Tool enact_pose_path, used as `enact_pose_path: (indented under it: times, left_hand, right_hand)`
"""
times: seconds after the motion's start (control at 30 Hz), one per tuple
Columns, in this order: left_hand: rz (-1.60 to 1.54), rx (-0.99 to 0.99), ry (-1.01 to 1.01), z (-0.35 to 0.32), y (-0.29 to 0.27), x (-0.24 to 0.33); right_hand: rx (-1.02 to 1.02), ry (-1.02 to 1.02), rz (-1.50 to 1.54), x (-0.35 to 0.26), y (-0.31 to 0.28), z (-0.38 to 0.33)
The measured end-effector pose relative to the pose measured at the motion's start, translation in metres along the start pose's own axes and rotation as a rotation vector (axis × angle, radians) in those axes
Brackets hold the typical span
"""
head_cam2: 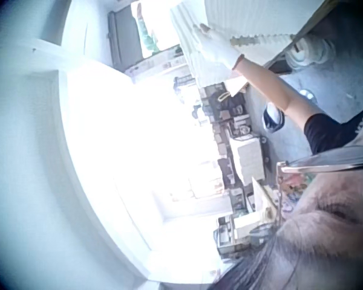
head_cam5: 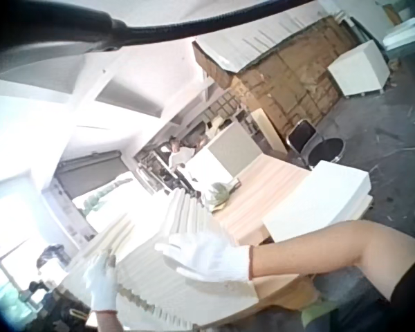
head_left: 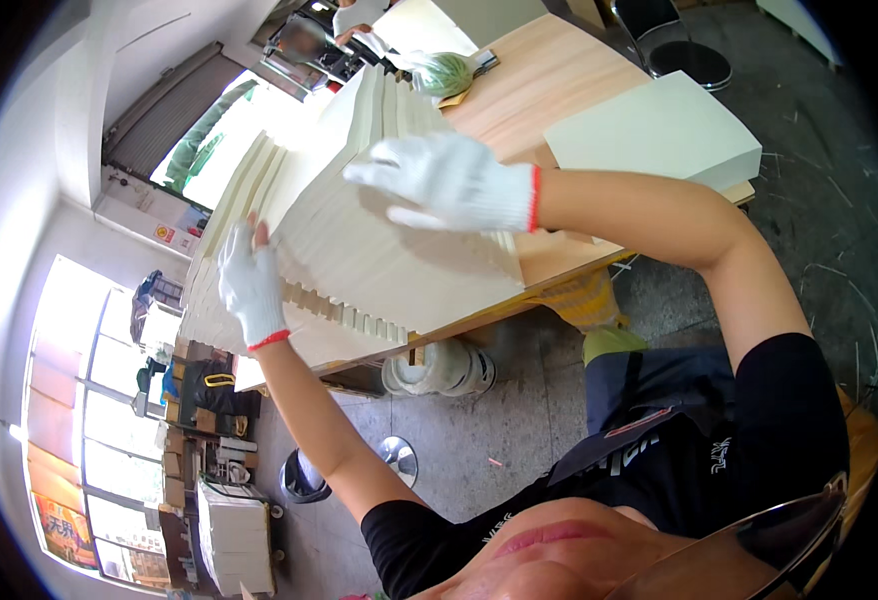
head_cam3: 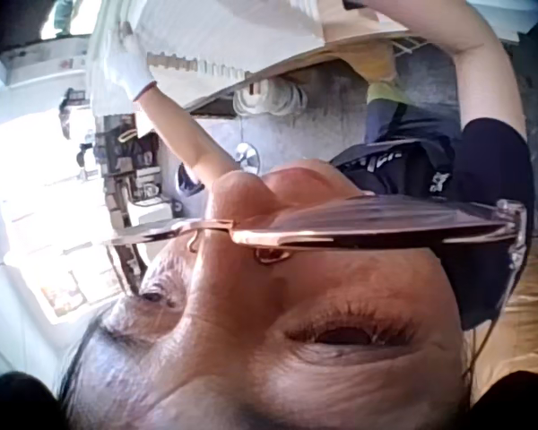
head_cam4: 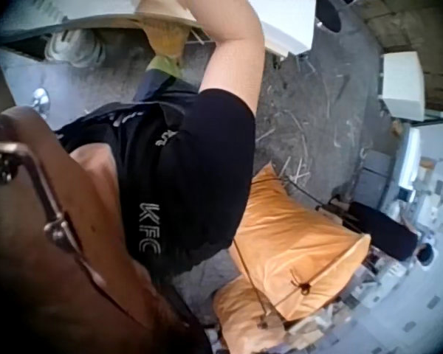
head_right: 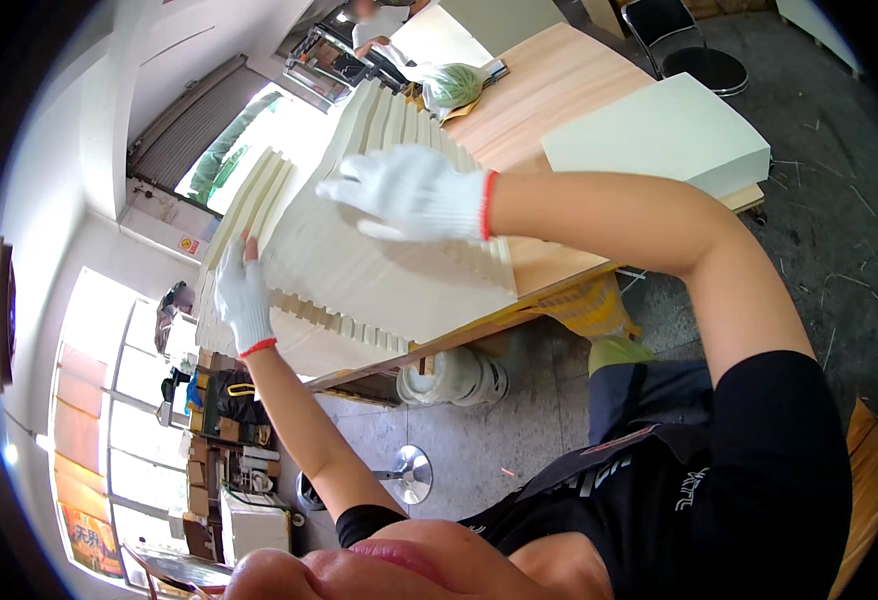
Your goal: The person wipes the surface and edges of white boards with a cloth and places them onto a stack on a table.
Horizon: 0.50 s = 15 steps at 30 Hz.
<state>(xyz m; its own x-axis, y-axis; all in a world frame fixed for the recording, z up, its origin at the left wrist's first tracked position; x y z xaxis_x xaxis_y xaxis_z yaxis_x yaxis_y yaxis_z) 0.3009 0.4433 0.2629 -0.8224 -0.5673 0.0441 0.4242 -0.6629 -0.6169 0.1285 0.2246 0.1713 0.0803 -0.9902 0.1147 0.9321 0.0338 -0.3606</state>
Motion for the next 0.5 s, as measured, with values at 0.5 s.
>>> enact_pose_path:
  times: [0.5]
  left_hand:
    - [-0.254, -0.113, 0.212, 0.014, 0.057, 0.096]
  right_hand:
    - [-0.482, 0.589, -0.146, 0.136, -0.174, -0.266]
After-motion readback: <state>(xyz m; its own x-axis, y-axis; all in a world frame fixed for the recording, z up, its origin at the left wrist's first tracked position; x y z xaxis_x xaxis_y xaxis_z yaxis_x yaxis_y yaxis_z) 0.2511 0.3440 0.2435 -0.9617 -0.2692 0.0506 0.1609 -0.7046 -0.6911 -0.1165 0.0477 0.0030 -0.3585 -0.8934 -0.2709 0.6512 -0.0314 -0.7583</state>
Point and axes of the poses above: each hand's wrist, its own z-axis towards the middle knuckle, its own y-axis out of the palm, x = y × z, the point moved 3 cm from there along z, towards the middle knuckle, and after that the axes turned 13 degrees about -z, right-handed, at the moved point
